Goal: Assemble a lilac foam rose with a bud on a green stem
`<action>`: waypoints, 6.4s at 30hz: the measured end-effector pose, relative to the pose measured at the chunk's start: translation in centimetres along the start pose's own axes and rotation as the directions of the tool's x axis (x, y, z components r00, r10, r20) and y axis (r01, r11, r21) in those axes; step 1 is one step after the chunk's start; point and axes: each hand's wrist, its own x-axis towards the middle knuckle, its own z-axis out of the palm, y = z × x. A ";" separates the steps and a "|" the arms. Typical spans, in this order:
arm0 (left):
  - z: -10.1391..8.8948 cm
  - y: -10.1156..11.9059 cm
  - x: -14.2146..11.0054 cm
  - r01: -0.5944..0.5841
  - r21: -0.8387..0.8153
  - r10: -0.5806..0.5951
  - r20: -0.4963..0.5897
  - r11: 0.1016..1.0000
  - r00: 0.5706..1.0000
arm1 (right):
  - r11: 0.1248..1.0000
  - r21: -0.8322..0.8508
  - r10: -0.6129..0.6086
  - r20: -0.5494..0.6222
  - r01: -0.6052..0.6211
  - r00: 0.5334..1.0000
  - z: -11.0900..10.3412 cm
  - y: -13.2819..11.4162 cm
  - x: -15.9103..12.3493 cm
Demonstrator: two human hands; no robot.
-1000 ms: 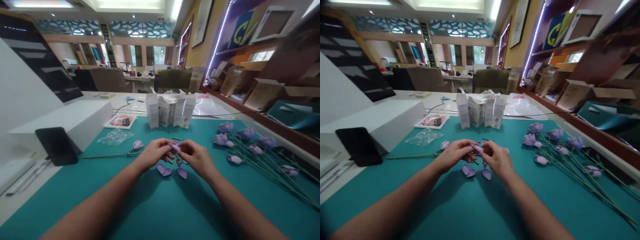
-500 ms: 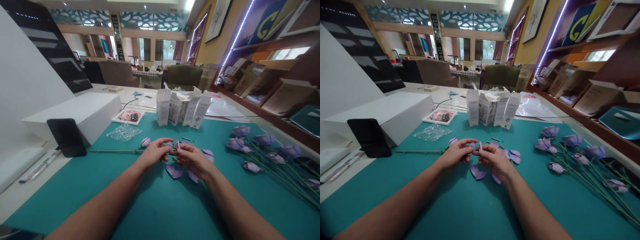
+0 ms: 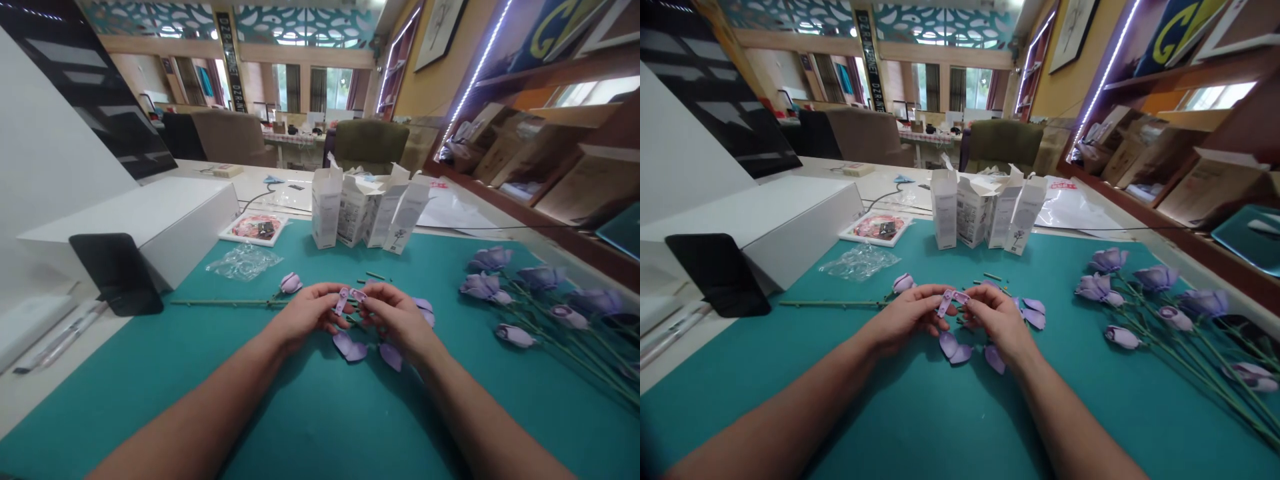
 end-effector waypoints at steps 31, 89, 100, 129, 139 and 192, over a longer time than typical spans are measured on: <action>-0.2 -0.7 0.1 -0.051 0.115 0.036 0.122 0.992 0.992 | 0.951 -0.256 -0.151 0.115 0.176 0.982 0.1 -1.4 -1.0; 0.7 -2.4 -1.0 -0.536 0.814 0.701 0.249 0.222 0.668 | 0.364 -0.660 -0.772 0.181 0.657 0.609 1.6 -0.1 -2.2; 0.8 -2.1 -1.5 -0.554 0.809 0.663 0.305 0.200 0.684 | 0.255 -0.742 -0.735 0.268 0.620 0.623 0.7 -0.4 -1.9; 1.9 -1.1 -2.0 -0.382 0.619 0.354 0.175 0.686 0.919 | 0.953 -0.206 -0.234 -0.037 0.221 0.972 1.8 -1.0 -2.0; -3.3 1.9 -0.7 -0.152 0.982 0.490 0.080 0.109 0.868 | 0.953 -0.236 -0.210 -0.063 0.190 0.976 0.1 -1.5 -1.2; -3.1 -0.1 1.0 -0.132 0.968 0.289 0.191 -0.211 0.938 | 0.189 -0.852 -0.343 0.409 0.489 0.846 1.5 2.3 3.2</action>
